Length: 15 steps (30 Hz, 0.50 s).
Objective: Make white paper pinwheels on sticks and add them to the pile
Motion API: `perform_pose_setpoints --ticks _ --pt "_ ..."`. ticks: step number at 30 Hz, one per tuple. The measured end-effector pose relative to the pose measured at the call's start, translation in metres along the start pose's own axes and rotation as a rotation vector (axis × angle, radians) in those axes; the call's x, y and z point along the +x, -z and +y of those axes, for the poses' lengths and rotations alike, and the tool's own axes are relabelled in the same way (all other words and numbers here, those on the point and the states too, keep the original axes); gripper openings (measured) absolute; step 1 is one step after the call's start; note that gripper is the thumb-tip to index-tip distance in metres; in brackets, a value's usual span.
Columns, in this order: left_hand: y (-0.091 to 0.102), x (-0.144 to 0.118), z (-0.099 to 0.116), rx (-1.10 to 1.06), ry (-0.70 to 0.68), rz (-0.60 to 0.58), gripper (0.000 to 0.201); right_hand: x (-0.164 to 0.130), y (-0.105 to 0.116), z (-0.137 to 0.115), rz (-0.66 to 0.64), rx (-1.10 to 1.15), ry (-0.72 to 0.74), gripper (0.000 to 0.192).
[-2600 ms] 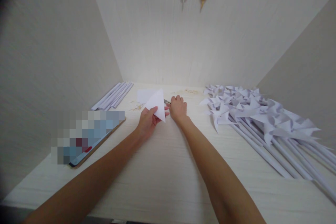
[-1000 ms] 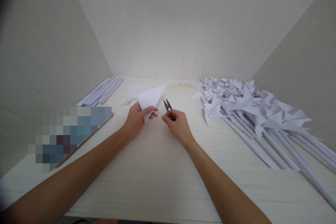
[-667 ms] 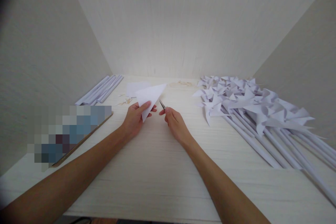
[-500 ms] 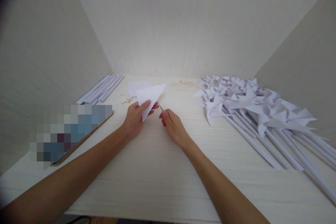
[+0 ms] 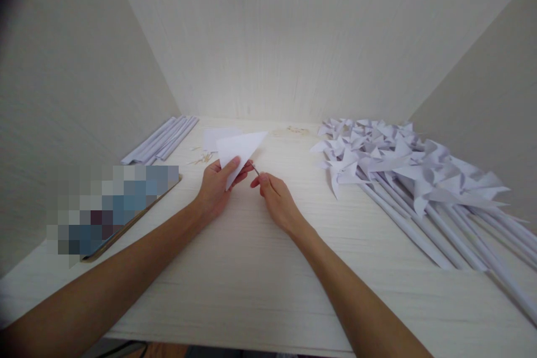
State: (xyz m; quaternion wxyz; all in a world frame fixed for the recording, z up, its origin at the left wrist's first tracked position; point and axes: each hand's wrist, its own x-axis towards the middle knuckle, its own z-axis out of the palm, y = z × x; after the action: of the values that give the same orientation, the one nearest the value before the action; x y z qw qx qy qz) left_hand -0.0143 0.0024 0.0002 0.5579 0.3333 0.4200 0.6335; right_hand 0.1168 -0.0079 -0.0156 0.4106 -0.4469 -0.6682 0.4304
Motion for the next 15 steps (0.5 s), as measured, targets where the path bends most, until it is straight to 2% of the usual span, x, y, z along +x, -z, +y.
perform_pose_setpoints --ticks 8,15 --pt "-0.0001 -0.0003 0.0 0.019 -0.004 -0.025 0.026 -0.0032 -0.0007 -0.0078 -0.013 -0.163 -0.039 0.037" --pt "-0.0007 -0.0003 -0.0005 -0.005 -0.01 -0.031 0.025 -0.0025 -0.0016 -0.0101 0.018 -0.2 -0.013 0.037"
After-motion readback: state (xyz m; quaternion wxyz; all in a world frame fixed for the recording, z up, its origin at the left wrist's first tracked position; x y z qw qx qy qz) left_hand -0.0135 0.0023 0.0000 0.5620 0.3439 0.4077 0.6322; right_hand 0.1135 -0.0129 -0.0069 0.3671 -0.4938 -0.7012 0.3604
